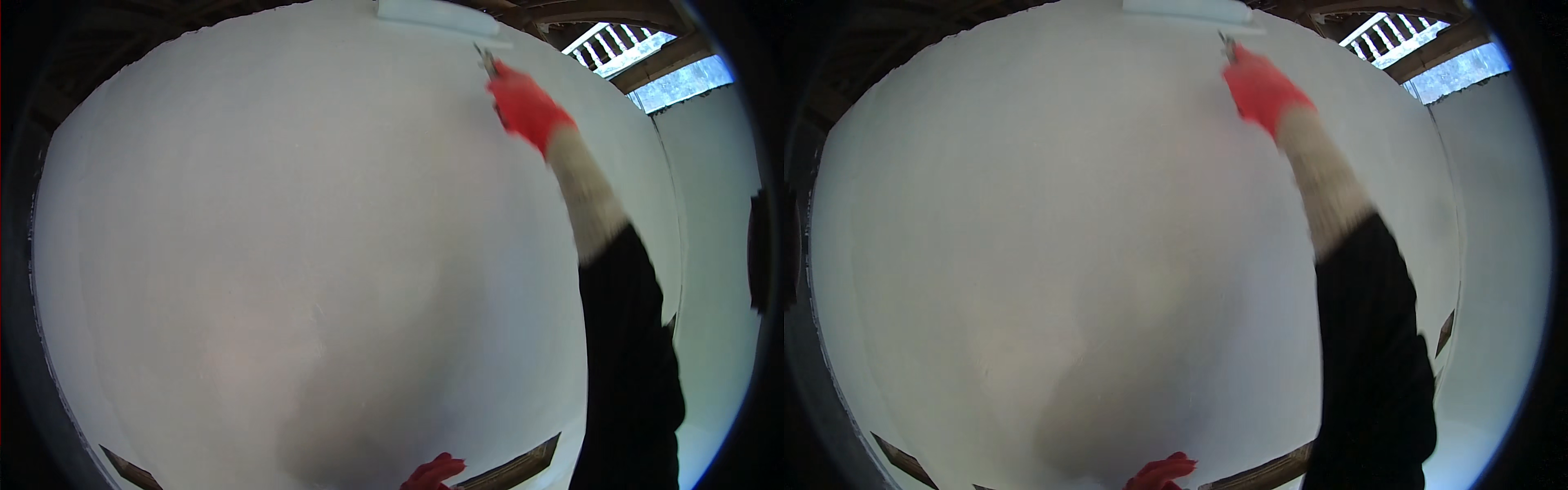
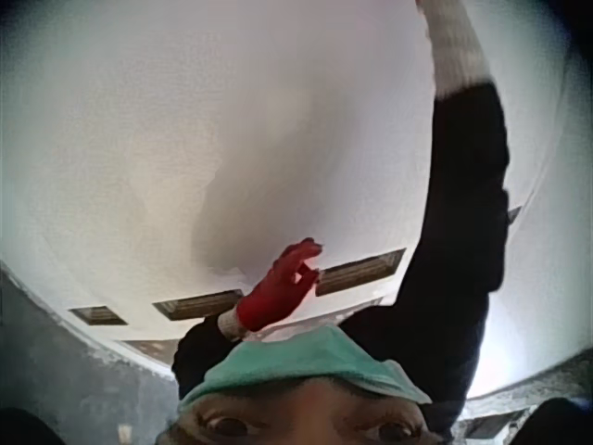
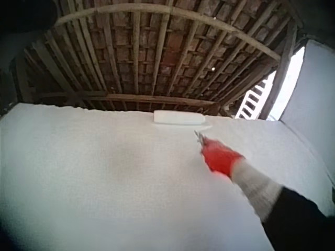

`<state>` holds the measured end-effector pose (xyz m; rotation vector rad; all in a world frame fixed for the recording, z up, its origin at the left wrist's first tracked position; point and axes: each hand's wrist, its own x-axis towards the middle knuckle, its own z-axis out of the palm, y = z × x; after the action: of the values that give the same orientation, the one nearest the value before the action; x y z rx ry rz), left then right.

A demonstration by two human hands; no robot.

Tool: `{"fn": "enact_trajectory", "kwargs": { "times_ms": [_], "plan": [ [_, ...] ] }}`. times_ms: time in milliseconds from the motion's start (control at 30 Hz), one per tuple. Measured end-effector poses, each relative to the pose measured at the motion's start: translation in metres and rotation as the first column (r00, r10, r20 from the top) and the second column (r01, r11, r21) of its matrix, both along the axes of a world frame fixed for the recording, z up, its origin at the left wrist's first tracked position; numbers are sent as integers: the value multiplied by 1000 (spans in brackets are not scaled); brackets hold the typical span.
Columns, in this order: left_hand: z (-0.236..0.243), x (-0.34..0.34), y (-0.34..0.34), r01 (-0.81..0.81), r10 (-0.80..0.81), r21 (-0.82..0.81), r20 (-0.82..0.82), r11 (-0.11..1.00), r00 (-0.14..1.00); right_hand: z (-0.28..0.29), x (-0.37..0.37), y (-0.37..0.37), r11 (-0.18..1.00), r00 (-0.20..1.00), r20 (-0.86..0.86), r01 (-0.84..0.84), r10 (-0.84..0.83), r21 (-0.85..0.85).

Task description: The person paints a ceiling using a paint roller, moving it back and forth across the surface to apply white paint.

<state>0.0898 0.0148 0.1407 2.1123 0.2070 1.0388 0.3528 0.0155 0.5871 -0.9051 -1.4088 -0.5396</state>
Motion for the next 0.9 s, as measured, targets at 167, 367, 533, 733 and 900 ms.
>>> {"fn": "enact_trajectory", "kwargs": {
  "times_ms": [167, 367, 533, 733, 900],
  "plan": [
    [-11, -12, 12, -193, 183, 175, 71, 966, 981, 41, 20, 38, 963, 953, 227, 149, -200, 224],
    [-53, -14, -2, -145, 139, 165, 49, 975, 989, -252, 9, 36, 926, 951, 168, 195, -259, 322],
    [-57, -18, -23, 52, -60, -47, -177, 998, 982, -488, -30, -38, 969, 983, -118, 116, -144, -220],
    [-60, -8, -19, 59, -49, 61, -148, 996, 988, -381, -34, -17, 992, 992, -75, 97, -103, -81],
    [-28, -14, -11, 108, -120, 169, 67, 980, 990, -116, -70, 4, 1000, 997, -76, -3, 2, -9]
  ]
}}
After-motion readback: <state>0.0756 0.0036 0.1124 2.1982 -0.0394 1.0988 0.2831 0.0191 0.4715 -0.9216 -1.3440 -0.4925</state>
